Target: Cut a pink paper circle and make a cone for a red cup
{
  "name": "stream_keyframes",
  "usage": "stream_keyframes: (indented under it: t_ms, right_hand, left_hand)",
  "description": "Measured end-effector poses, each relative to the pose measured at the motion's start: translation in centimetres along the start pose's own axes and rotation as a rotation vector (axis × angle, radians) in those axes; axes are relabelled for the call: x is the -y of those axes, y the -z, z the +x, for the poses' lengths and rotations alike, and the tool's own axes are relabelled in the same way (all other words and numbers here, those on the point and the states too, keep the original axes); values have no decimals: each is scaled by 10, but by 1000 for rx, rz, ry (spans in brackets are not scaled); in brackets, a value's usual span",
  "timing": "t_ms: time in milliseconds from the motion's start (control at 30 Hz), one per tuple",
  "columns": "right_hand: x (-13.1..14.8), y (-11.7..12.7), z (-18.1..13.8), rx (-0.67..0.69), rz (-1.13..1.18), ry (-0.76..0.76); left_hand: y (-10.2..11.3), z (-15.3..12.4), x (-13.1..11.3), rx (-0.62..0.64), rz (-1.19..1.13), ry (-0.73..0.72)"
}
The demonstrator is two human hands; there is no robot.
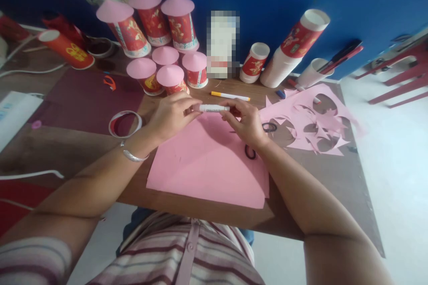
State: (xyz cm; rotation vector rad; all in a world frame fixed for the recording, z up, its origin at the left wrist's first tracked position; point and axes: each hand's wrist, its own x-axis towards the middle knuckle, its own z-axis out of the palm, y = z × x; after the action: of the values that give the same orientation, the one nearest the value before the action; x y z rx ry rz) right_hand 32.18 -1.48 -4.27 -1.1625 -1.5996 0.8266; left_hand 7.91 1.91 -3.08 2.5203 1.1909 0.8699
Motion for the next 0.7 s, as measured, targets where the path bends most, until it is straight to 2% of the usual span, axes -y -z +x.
stream_keyframes:
  t_ms: [167,300,600,700]
  right_hand:
    - [8,1,-2,-5,-225,114]
    - [7,1,-1,4,-254,146]
    - [2,-8,-6,42,-68,-57]
    - [-2,-8,-3,67,-62,-84]
  left_hand:
    - [1,-1,2,28,57,-17]
    - [2,-1,2,31,70,-41]
    - [-1,-8,-5,-10,176,-79]
    - [-3,-5,-3,-4,206,-79]
